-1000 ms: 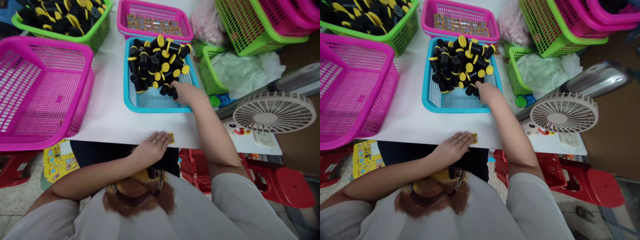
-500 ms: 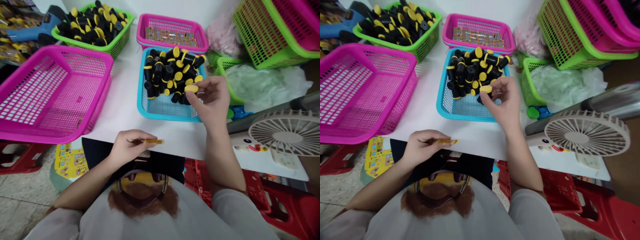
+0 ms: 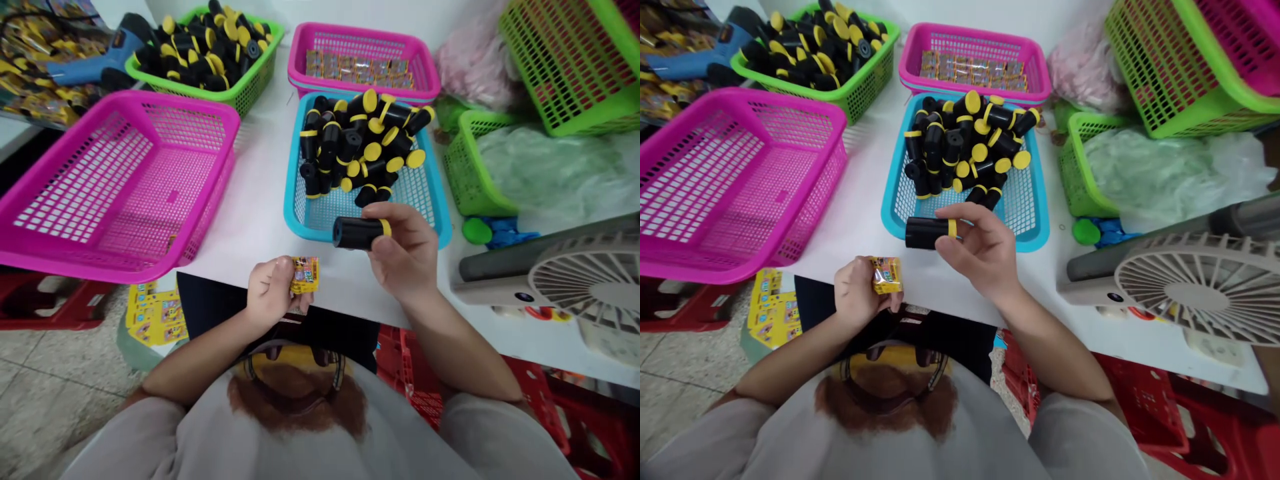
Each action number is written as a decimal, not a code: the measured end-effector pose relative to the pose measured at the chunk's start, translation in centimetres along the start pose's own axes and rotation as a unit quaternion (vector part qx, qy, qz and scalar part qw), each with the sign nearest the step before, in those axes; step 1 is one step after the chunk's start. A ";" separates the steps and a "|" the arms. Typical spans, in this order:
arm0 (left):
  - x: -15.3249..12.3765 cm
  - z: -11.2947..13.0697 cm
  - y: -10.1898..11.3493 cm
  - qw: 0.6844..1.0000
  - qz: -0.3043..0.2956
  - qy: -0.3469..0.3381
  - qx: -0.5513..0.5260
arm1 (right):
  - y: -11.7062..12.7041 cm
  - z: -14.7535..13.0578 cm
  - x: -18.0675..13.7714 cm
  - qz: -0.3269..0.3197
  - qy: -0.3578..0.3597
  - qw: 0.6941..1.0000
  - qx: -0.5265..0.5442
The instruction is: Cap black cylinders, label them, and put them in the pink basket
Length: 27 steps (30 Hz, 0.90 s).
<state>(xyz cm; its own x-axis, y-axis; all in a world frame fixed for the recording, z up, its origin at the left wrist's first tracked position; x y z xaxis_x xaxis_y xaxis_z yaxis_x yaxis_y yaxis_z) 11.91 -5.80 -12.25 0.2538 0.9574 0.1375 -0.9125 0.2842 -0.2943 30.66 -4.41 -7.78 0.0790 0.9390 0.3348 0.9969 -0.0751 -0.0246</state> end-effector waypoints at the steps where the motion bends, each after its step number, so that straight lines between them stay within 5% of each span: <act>1: 0.1 0.1 0.0 1.000 0.015 0.003 0.002 | -0.1 -0.3 -0.1 -0.001 0.005 1.000 0.013; 13: 0.9 0.8 -1.0 0.999 0.045 0.025 -0.006 | -2.9 -1.5 -1.7 -0.094 -0.012 0.993 0.077; 19: 0.6 1.1 -0.5 0.999 0.044 -0.022 0.023 | -3.2 -1.1 -2.0 -0.105 -0.025 0.991 0.080; 23: 0.2 2.4 1.2 0.978 0.058 -0.155 0.125 | -3.0 -1.4 -1.9 -0.107 -0.018 0.994 0.033; 27: -0.3 5.4 1.6 0.892 -0.010 -0.339 0.298 | -2.8 -1.8 -1.6 -0.119 0.024 0.993 -0.007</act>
<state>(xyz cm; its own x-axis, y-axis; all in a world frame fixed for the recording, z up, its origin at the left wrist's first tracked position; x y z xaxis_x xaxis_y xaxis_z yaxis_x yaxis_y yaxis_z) 8.60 -5.92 -7.65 0.2036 0.6447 0.7368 -0.9699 0.0301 0.2417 27.71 -6.32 -6.57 -0.1595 0.9133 0.3748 0.9871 0.1424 0.0730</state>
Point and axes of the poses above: each hand's wrist, its own x-axis towards the middle knuckle, its own y-axis out of the back of the hand, z = x × y, the point moved 6 cm from there along x, towards the middle knuckle, and after that the axes turned 8 degrees about -y, right-handed, at the moved point
